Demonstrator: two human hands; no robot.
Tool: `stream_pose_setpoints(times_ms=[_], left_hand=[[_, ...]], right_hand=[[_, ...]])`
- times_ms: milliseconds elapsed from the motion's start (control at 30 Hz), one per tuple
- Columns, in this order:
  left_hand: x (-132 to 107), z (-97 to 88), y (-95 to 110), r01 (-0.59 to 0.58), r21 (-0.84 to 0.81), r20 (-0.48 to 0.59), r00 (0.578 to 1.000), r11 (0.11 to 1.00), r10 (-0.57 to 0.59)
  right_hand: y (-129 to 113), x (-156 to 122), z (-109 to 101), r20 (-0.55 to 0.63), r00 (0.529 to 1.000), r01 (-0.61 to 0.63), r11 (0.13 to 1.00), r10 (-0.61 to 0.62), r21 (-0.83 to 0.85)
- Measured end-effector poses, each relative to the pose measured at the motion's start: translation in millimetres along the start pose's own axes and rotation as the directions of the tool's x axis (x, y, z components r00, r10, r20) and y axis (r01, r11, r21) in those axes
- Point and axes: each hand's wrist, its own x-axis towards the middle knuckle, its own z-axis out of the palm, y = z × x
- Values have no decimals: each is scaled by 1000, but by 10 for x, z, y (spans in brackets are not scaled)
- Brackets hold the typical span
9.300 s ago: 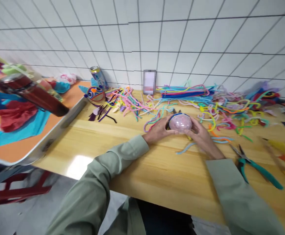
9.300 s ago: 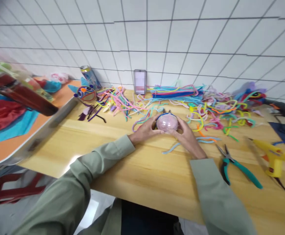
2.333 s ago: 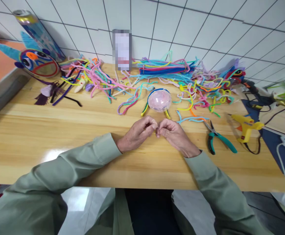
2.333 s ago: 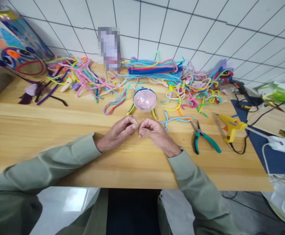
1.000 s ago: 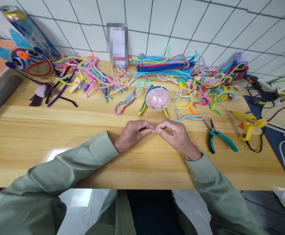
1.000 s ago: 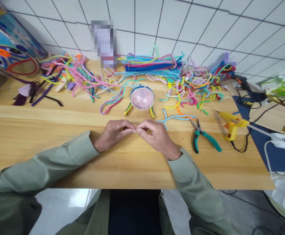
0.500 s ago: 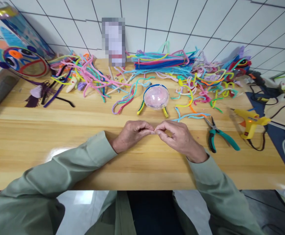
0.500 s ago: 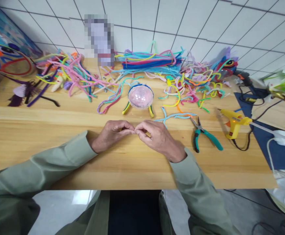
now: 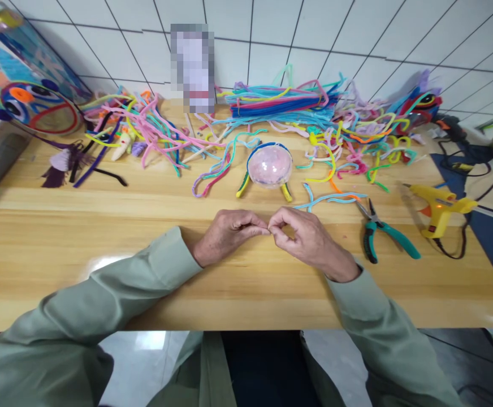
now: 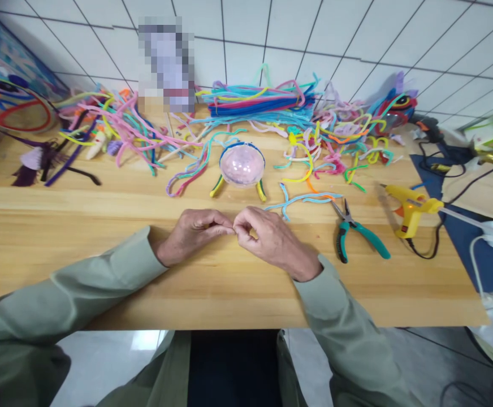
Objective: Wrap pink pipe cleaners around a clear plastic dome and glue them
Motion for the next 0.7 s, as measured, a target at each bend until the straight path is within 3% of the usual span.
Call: stream_pose_setpoints(times_ms=[200,700], left_hand=[[0,11,-9,3,-23,-25,1000,1000,-4],[-6,11,-10,17,-60,-6,1000,998,-18]], right_hand=[[-37,8,-67,23,997,-77,994,76,81],[15,-45,15,41,999,8,1000,-7,-27]])
